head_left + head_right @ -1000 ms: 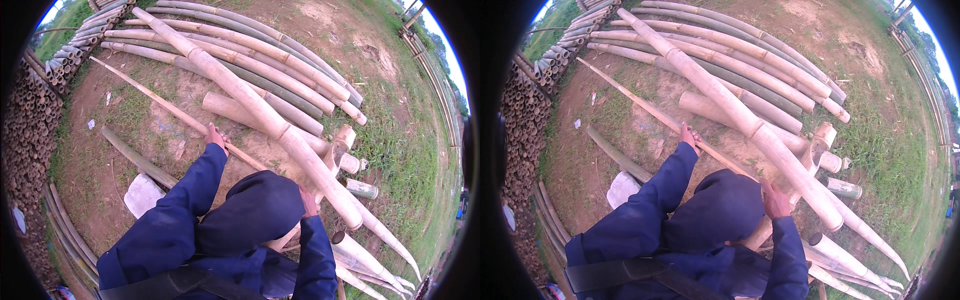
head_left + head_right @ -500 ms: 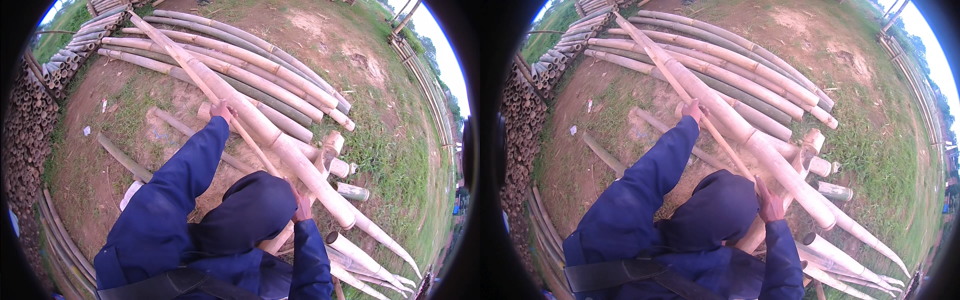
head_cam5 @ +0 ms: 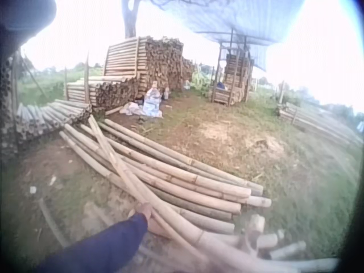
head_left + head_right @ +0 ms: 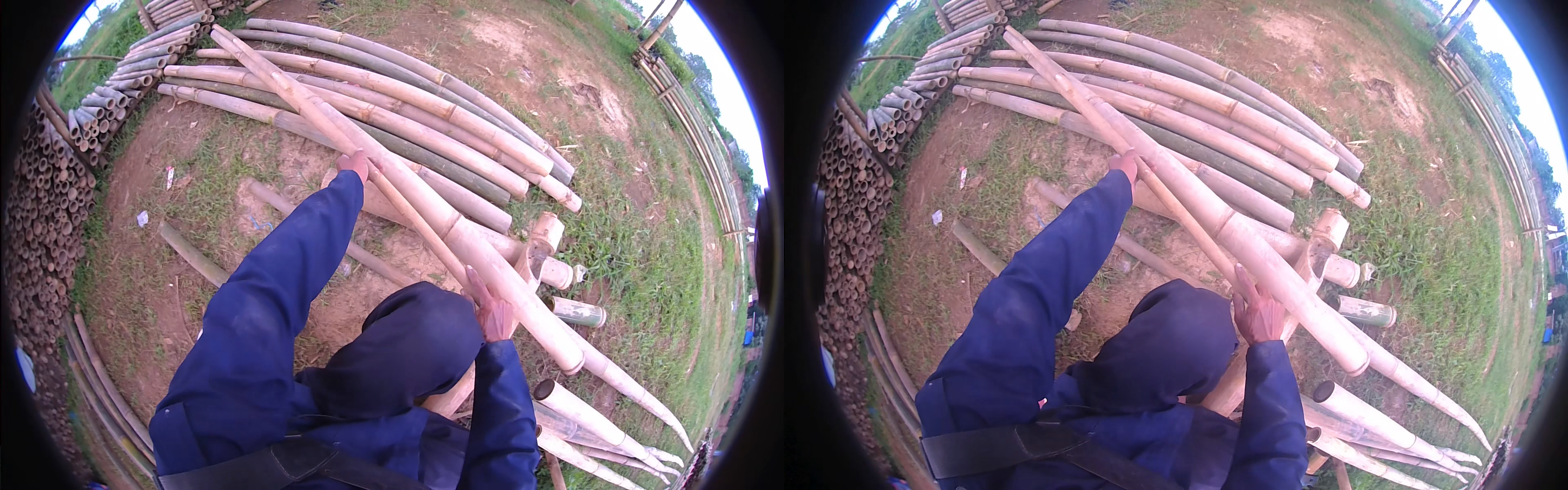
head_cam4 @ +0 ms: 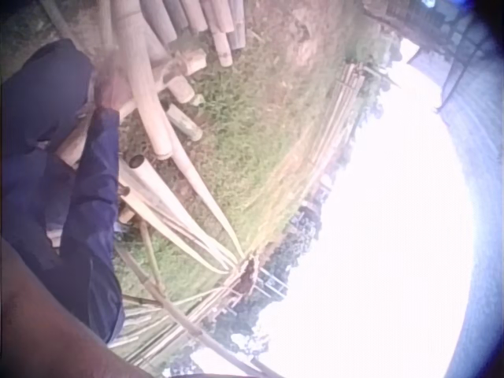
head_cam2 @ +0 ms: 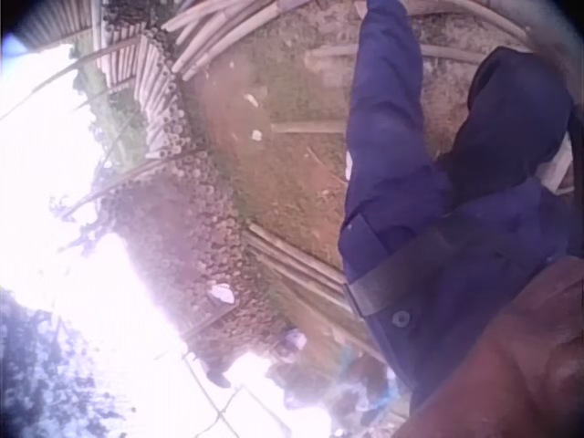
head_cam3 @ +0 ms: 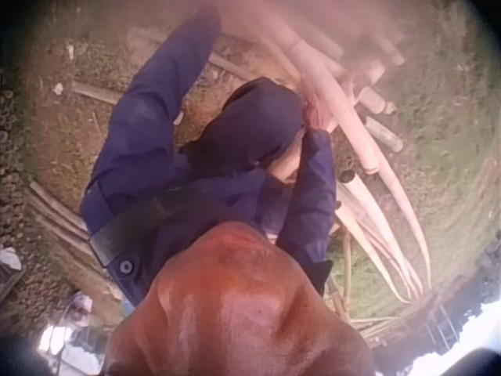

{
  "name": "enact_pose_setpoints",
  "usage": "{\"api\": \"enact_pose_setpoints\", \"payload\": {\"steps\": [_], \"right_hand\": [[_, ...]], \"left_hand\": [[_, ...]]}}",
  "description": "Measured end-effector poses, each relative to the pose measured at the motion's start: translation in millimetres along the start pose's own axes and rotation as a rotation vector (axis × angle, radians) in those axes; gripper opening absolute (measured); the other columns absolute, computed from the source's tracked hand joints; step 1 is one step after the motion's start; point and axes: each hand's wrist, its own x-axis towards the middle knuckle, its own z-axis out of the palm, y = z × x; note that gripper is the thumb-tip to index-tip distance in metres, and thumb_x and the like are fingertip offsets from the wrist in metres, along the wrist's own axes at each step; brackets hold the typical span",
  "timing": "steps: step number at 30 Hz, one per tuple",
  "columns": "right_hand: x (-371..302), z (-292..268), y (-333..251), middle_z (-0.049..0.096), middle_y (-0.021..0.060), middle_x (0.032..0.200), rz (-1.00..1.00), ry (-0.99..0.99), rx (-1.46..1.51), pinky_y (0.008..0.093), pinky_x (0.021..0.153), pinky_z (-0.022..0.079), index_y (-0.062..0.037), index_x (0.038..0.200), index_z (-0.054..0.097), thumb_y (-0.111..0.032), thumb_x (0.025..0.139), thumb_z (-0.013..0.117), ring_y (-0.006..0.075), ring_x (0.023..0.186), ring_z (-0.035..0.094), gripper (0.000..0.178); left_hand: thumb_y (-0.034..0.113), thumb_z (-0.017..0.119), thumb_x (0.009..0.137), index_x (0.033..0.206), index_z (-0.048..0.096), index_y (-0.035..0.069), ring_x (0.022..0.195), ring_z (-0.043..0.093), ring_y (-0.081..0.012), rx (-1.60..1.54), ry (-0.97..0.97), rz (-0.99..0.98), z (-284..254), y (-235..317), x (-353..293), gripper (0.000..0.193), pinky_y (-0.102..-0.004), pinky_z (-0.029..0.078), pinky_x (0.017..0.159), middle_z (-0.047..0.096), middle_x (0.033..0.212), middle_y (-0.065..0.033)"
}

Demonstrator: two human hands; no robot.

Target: The person selects a bamboo pole from a pile, positions it on a makeshift stand, and uses a hand saw to cut the pole. After sawing, the person removes the cut piece and sets it aside.

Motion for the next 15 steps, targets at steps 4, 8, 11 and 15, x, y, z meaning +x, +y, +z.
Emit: {"api": "enact_pose_setpoints", "payload": {"steps": [4,8,11,15], "right_hand": [[-1.8,-31.0,5.1,0.061,0.0083,0.088,0.182,-0.203,-0.046,0.0458,0.069,0.056,-0.0290,0.149,0.058,-0.021,0.087,0.077,0.0324,0.076,0.068,0.065],[0.9,-38.8,15.0,0.061,0.0081,0.087,0.122,-0.176,-0.067,0.0454,0.072,0.057,-0.0281,0.147,0.059,-0.019,0.085,0.078,0.0322,0.077,0.069,0.066],[6.8,-41.0,29.6,0.064,0.0086,0.088,0.103,-0.129,-0.044,0.0451,0.072,0.057,-0.0253,0.145,0.061,-0.019,0.086,0.079,0.0324,0.078,0.069,0.062],[1.9,-27.9,34.0,0.066,0.0086,0.094,0.220,-0.173,-0.032,0.0455,0.076,0.054,-0.0179,0.136,0.067,-0.026,0.088,0.078,0.0335,0.084,0.069,0.050]], "left_hand": [[0.018,0.048,0.109,0.123,0.041,-0.003,0.073,0.073,-0.0301,-0.026,-0.075,-0.037,8.5,-8.1,-19.8,0.026,-0.0446,0.062,0.072,0.070,0.088,-0.0179],[0.018,0.049,0.109,0.121,0.047,0.001,0.086,0.075,-0.0306,-0.060,-0.106,-0.010,12.6,-13.0,-27.6,0.021,-0.0454,0.064,0.078,0.070,0.092,-0.0161],[0.017,0.050,0.108,0.122,0.048,0.001,0.089,0.074,-0.0315,-0.035,-0.152,-0.036,23.5,-9.6,-26.0,0.021,-0.0457,0.065,0.079,0.070,0.095,-0.0157],[0.011,0.068,0.098,0.137,0.045,-0.001,0.090,0.072,-0.0273,0.238,0.001,-0.018,9.0,-11.0,-1.0,0.047,-0.0438,0.065,0.076,0.065,0.117,-0.0175]]}}
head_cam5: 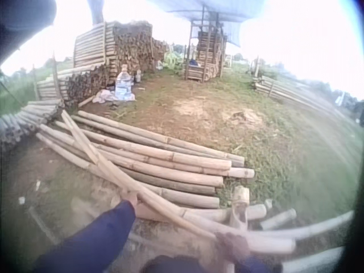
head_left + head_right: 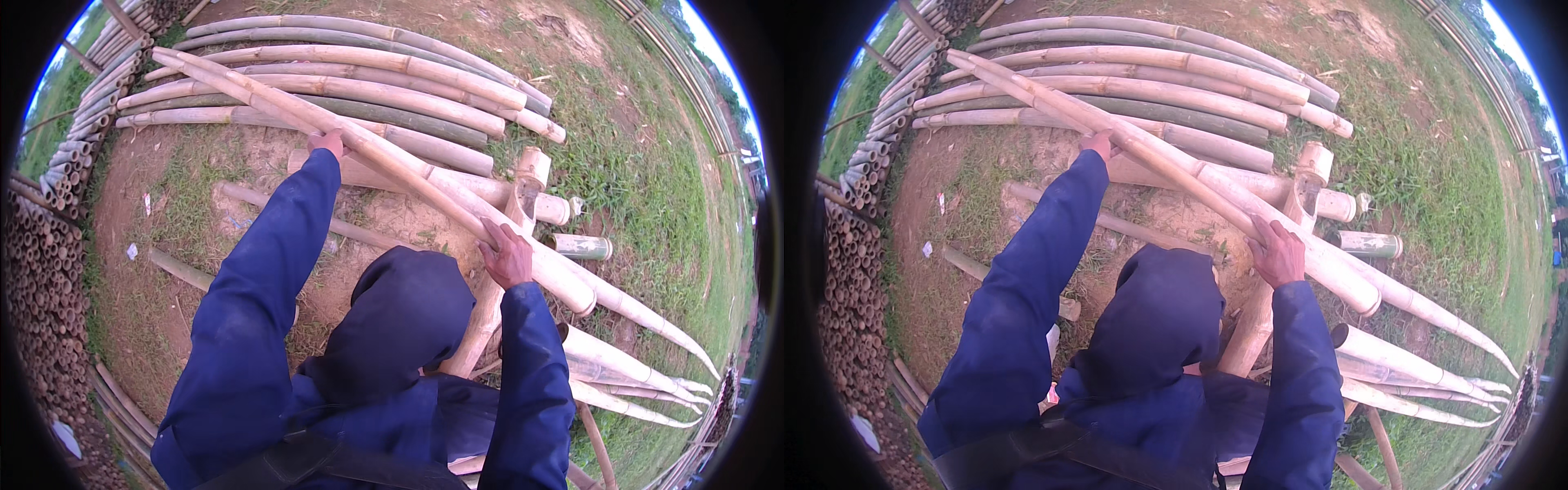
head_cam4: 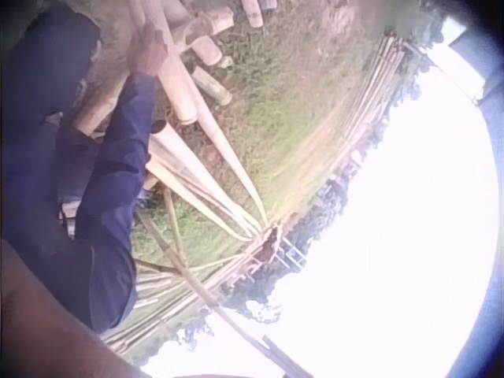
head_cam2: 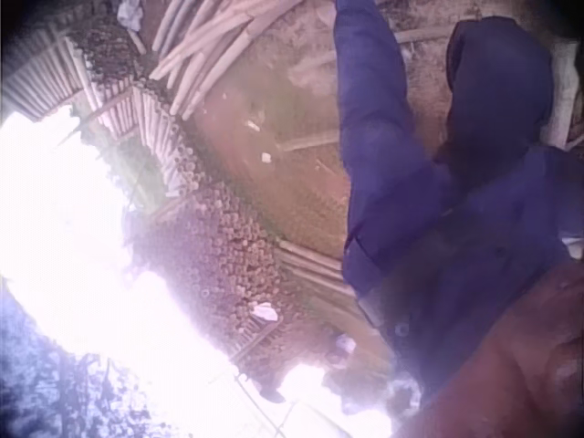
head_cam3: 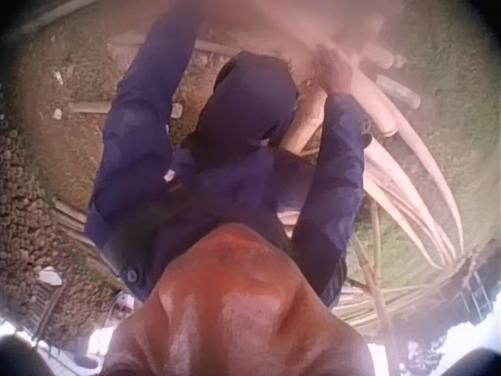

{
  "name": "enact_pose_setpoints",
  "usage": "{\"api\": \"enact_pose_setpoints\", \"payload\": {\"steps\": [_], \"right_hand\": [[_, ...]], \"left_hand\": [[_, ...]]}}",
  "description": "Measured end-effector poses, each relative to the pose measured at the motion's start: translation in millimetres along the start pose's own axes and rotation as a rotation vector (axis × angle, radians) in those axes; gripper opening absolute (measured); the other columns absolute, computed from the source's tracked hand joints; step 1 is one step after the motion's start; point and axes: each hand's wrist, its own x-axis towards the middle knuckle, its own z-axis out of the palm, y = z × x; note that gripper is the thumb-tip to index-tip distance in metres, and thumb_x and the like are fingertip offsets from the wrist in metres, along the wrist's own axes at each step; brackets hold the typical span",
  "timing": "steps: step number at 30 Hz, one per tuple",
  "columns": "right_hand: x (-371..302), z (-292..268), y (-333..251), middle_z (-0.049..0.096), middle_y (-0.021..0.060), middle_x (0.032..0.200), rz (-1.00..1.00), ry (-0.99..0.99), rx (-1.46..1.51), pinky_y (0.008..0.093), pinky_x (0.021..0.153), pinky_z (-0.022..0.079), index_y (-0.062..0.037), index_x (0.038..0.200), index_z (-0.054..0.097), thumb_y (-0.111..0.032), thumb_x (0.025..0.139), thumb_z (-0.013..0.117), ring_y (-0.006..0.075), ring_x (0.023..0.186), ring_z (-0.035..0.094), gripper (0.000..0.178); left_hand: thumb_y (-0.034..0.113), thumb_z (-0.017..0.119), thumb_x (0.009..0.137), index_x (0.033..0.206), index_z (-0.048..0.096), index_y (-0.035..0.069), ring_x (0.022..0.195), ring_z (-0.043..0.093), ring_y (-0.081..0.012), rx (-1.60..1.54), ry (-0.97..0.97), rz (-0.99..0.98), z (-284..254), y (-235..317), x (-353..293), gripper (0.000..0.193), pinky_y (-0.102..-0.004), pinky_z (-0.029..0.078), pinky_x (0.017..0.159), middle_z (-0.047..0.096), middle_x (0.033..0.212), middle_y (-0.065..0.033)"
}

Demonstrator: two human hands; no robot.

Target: The person selects a bamboo pole from a pile, positions it on a makeshift stand, and uses a hand saw to cut the pole. After sawing, the person removes the cut piece and sets it aside.

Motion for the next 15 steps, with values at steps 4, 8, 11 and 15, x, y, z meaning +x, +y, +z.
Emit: {"api": "enact_pose_setpoints", "payload": {"steps": [4,8,11,15], "right_hand": [[2.4,4.5,0.9,0.065,0.0084,0.098,0.153,0.063,-0.016,0.0448,0.084,0.051,-0.0178,0.130,0.071,-0.029,0.089,0.078,0.0326,0.095,0.067,0.043],[15.4,7.7,9.6,0.064,0.0072,0.100,0.264,0.078,0.048,0.0456,0.088,0.048,-0.0200,0.125,0.075,-0.030,0.086,0.081,0.0305,0.101,0.064,0.041],[22.6,7.4,15.2,0.063,0.0045,0.102,0.309,0.103,0.039,0.0490,0.092,0.042,-0.0249,0.123,0.077,-0.029,0.081,0.084,0.0286,0.108,0.061,0.043],[33.7,9.1,24.7,0.064,0.0063,0.102,0.324,0.112,0.095,0.0476,0.094,0.043,-0.0194,0.119,0.080,-0.028,0.077,0.088,0.0296,0.106,0.060,0.043]], "left_hand": [[0.025,0.079,0.085,0.145,0.043,0.005,0.139,0.046,-0.0349,0.888,0.105,0.868,16.0,6.0,-51.4,0.074,-0.0467,0.035,0.117,0.053,0.143,-0.0212],[0.049,0.085,0.077,0.147,0.047,0.009,0.139,0.048,-0.0336,1.316,-0.717,1.211,58.3,7.2,-97.4,0.089,-0.0483,0.035,0.118,0.053,0.146,-0.0150],[0.064,0.087,0.066,0.148,0.048,0.009,0.142,0.047,-0.0340,1.575,-1.005,1.209,93.7,1.4,-112.4,0.106,-0.0491,0.034,0.119,0.052,0.150,-0.0142],[0.064,0.092,0.055,0.150,0.045,0.008,0.142,0.046,-0.0357,1.768,-1.115,1.098,112.8,9.2,-84.4,0.120,-0.0487,0.033,0.121,0.051,0.150,-0.0173]]}}
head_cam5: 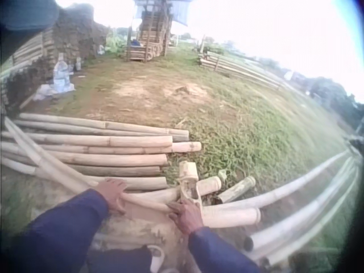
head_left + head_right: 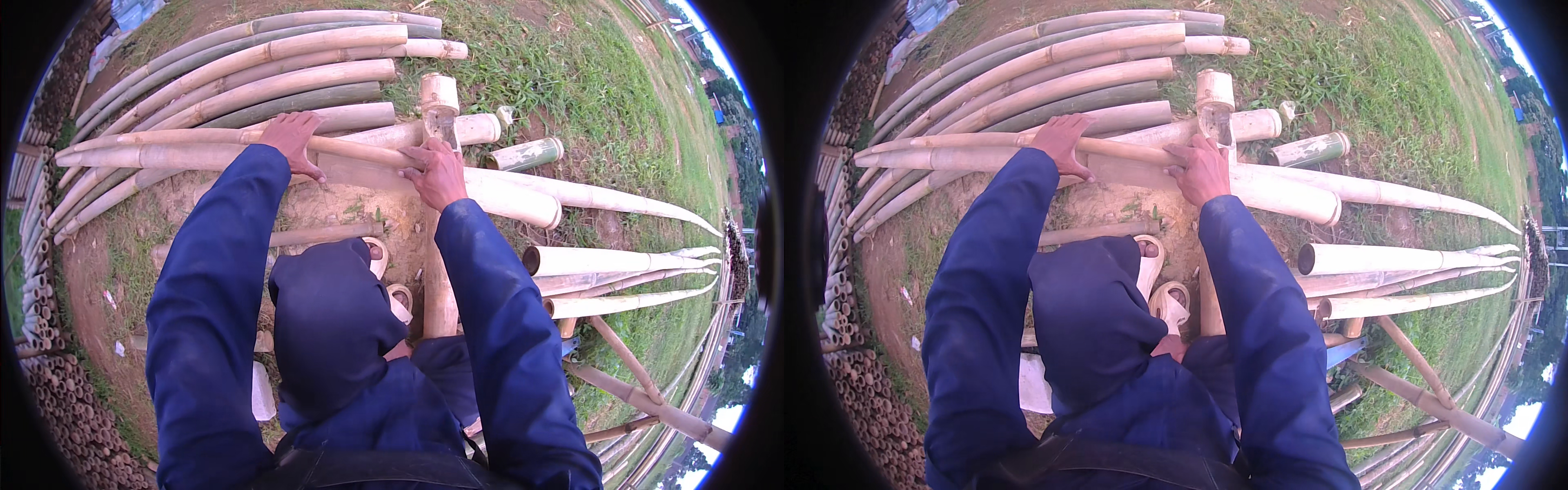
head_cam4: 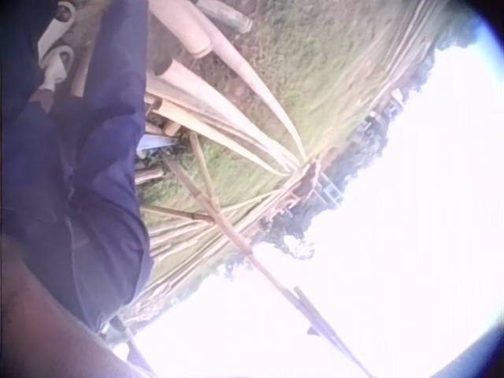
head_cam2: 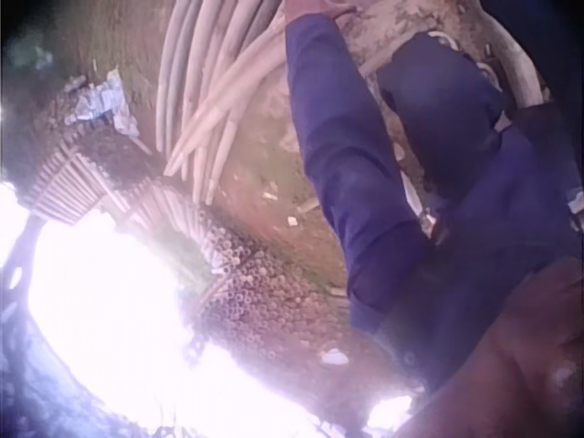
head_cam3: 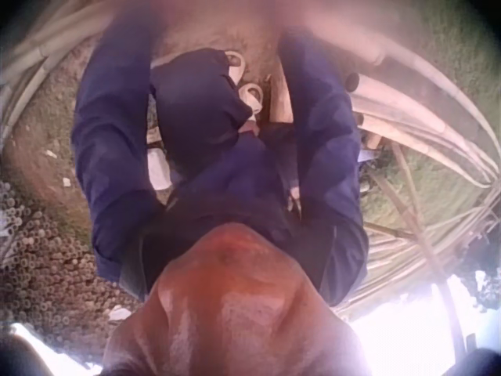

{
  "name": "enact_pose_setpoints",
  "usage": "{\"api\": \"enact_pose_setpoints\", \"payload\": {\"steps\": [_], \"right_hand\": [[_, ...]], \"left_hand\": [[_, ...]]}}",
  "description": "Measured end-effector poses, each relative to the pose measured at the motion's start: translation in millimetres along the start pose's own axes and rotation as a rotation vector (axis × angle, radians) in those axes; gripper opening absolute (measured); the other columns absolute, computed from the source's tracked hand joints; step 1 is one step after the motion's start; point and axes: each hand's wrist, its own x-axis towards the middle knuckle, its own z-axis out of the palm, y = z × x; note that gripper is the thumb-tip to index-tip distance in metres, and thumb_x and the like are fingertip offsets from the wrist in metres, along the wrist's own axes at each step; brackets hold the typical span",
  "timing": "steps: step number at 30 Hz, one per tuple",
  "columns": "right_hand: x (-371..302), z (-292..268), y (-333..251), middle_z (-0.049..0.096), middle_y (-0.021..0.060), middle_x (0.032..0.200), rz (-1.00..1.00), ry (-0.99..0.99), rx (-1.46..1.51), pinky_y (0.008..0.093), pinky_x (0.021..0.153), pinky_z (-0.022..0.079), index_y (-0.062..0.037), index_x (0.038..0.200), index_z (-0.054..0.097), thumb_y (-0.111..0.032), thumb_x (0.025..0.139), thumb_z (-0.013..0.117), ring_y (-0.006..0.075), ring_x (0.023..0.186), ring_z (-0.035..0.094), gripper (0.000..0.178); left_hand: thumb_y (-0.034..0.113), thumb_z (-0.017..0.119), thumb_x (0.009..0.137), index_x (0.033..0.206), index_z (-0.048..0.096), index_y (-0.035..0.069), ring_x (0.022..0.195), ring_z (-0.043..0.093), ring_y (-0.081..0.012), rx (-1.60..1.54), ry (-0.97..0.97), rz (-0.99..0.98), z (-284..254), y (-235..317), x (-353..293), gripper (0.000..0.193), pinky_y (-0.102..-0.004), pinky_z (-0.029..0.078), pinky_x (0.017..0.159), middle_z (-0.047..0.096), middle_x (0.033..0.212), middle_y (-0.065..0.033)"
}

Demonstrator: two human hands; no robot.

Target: The person selects a bamboo pole from a pile, positions it on a makeshift stand, and uses a hand saw to cut the pole. After sawing, the person removes the cut piece and sets it aside.

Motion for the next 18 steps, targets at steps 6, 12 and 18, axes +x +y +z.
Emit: {"api": "enact_pose_setpoints", "payload": {"steps": [6,12,18], "right_hand": [[1.4,13.5,12.7,0.062,0.0048,0.106,0.028,-0.025,0.029,0.0442,0.096,0.041,-0.0202,0.116,0.081,-0.029,0.074,0.091,0.0285,0.106,0.056,0.044],[-17.1,10.3,2.7,0.058,0.0074,0.131,-0.091,-0.046,-0.208,0.0529,0.107,0.036,-0.0278,0.144,0.063,-0.034,0.076,0.090,0.0288,0.129,0.051,0.073],[-23.9,19.3,11.6,0.058,0.0072,0.134,-0.163,-0.075,-0.421,0.0538,0.112,0.037,-0.0282,0.155,0.044,-0.028,0.070,0.093,0.0284,0.128,0.055,0.099]], "left_hand": [[0.057,0.096,0.055,0.147,0.048,0.003,0.138,0.052,-0.0361,0.060,-0.140,0.037,9.9,-47.9,-7.3,0.117,-0.0477,0.039,0.117,0.056,0.144,-0.0185],[0.044,0.098,0.056,0.141,0.055,0.008,0.126,0.060,-0.0399,-0.059,-0.206,-0.064,19.4,-44.8,-8.0,0.102,-0.0497,0.048,0.106,0.062,0.137,-0.0171],[0.047,0.097,0.054,0.138,0.057,0.014,0.115,0.065,-0.0383,0.010,-0.101,0.080,18.4,-60.0,-12.4,0.099,-0.0506,0.051,0.099,0.067,0.122,-0.0169]]}}
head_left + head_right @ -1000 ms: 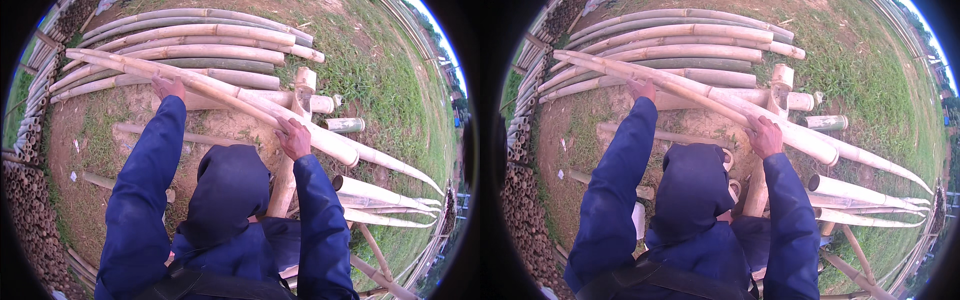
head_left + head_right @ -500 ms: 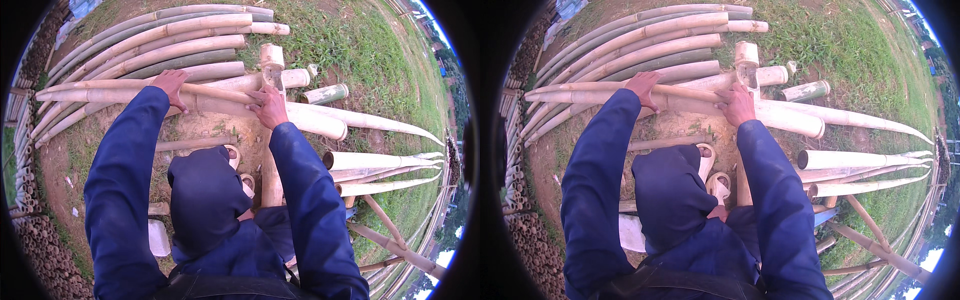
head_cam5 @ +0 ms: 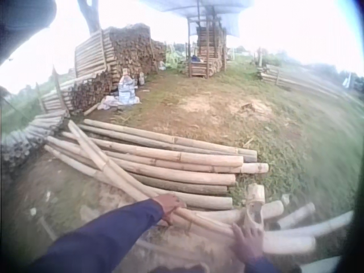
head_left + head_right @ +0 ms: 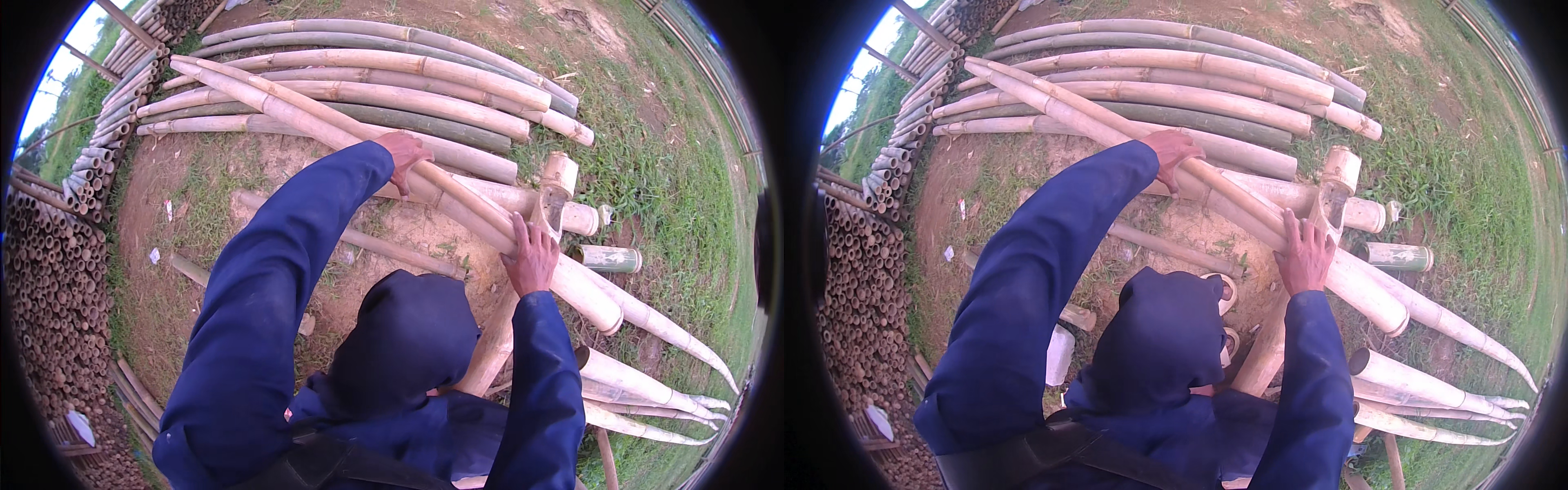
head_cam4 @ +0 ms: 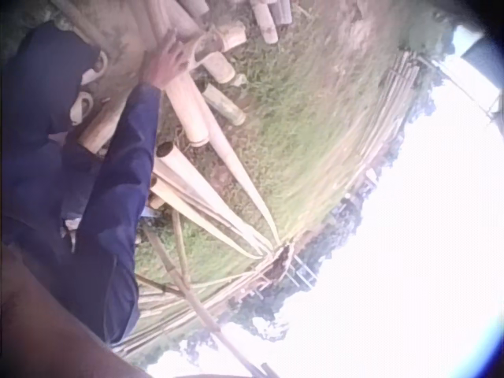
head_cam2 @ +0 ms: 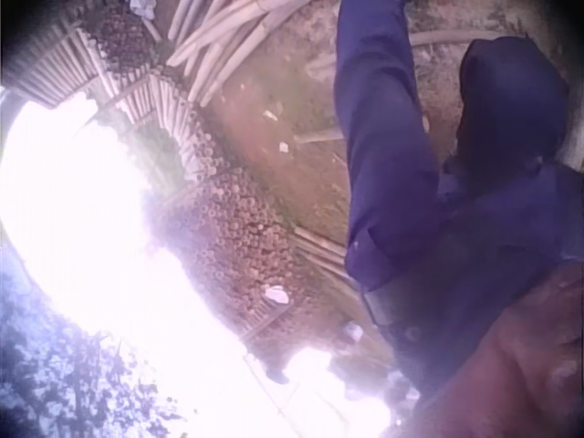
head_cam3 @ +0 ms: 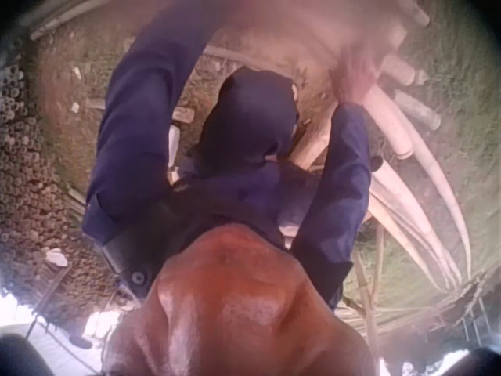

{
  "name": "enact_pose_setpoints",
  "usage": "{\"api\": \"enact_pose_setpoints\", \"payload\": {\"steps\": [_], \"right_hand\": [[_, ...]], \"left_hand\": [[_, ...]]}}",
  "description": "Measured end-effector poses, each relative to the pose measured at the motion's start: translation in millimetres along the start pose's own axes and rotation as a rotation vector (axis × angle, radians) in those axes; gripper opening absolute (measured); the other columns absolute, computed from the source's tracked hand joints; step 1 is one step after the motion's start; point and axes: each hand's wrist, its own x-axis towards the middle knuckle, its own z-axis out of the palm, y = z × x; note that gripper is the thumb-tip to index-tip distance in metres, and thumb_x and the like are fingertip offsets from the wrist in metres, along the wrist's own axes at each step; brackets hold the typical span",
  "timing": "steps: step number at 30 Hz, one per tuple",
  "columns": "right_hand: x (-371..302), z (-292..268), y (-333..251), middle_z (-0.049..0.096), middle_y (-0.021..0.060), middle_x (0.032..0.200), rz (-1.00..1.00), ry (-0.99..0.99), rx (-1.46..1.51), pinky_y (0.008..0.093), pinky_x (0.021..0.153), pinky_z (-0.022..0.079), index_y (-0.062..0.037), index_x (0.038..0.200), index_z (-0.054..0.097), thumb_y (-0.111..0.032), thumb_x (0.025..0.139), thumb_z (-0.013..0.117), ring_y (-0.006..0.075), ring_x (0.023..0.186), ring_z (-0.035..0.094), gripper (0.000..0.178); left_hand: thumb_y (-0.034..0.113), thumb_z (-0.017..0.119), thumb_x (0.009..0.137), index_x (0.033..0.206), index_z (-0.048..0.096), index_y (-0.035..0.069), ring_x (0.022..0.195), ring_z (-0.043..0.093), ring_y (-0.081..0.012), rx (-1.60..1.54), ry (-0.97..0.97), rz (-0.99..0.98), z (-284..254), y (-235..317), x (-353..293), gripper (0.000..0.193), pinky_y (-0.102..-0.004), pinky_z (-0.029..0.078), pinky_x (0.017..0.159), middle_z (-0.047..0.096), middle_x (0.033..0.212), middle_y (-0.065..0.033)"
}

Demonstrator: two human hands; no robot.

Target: The person selects a bamboo pole from a pile, positions it on a makeshift stand, and uses a hand saw to cut the pole. After sawing, the person removes the cut piece and sets it aside.

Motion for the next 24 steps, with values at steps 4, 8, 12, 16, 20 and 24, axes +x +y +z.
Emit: {"api": "enact_pose_setpoints", "payload": {"steps": [4,8,12,16,20,24], "right_hand": [[1.6,0.2,4.1,0.059,0.0046,0.128,-0.067,0.035,0.023,0.0469,0.103,0.043,-0.0234,0.150,0.049,-0.024,0.067,0.092,0.0269,0.123,0.057,0.093],[-1.0,0.7,7.2,0.058,0.0043,0.129,-0.091,0.055,0.032,0.0466,0.102,0.043,-0.0232,0.150,0.049,-0.025,0.066,0.092,0.0267,0.123,0.056,0.095],[-7.5,8.9,15.9,0.057,0.0045,0.132,-0.125,0.102,0.006,0.0463,0.102,0.043,-0.0230,0.150,0.049,-0.025,0.065,0.092,0.0271,0.124,0.055,0.095],[-11.2,9.7,18.2,0.060,0.0049,0.134,-0.181,0.120,-0.003,0.0491,0.102,0.045,-0.0217,0.149,0.051,-0.027,0.068,0.089,0.0295,0.123,0.056,0.090],[-20.0,12.8,21.5,0.060,0.0054,0.134,-0.234,0.151,-0.004,0.0486,0.102,0.045,-0.0213,0.148,0.053,-0.027,0.070,0.088,0.0288,0.124,0.056,0.086],[-22.7,10.5,18.5,0.060,0.0059,0.133,-0.278,0.082,-0.028,0.0488,0.102,0.044,-0.0233,0.150,0.052,-0.027,0.069,0.088,0.0288,0.123,0.056,0.089]], "left_hand": [[0.046,0.094,0.054,0.128,0.066,0.011,0.109,0.069,-0.0373,-0.040,-0.141,-0.219,-13.2,11.8,4.0,0.086,-0.0496,0.055,0.091,0.072,0.113,-0.0182],[0.044,0.092,0.055,0.119,0.068,0.008,0.105,0.070,-0.0374,-0.023,-0.044,-0.187,7.1,10.0,-0.1,0.078,-0.0501,0.056,0.087,0.073,0.107,-0.0179],[0.044,0.091,0.055,0.118,0.067,0.007,0.103,0.070,-0.0379,-0.005,-0.026,-0.205,9.3,21.5,-3.7,0.077,-0.0502,0.056,0.087,0.072,0.106,-0.0174],[0.045,0.090,0.057,0.121,0.065,0.008,0.104,0.069,-0.0381,-0.003,0.051,-0.227,18.3,34.6,-27.3,0.078,-0.0498,0.054,0.091,0.071,0.107,-0.0171],[0.047,0.089,0.058,0.122,0.065,0.009,0.106,0.069,-0.0379,-0.008,0.073,-0.268,22.2,56.6,-52.6,0.078,-0.0487,0.053,0.096,0.070,0.108,-0.0170],[0.048,0.089,0.058,0.123,0.065,0.009,0.107,0.068,-0.0370,-0.071,0.041,-0.328,39.2,69.5,-73.4,0.079,-0.0471,0.052,0.098,0.070,0.108,-0.0170]]}}
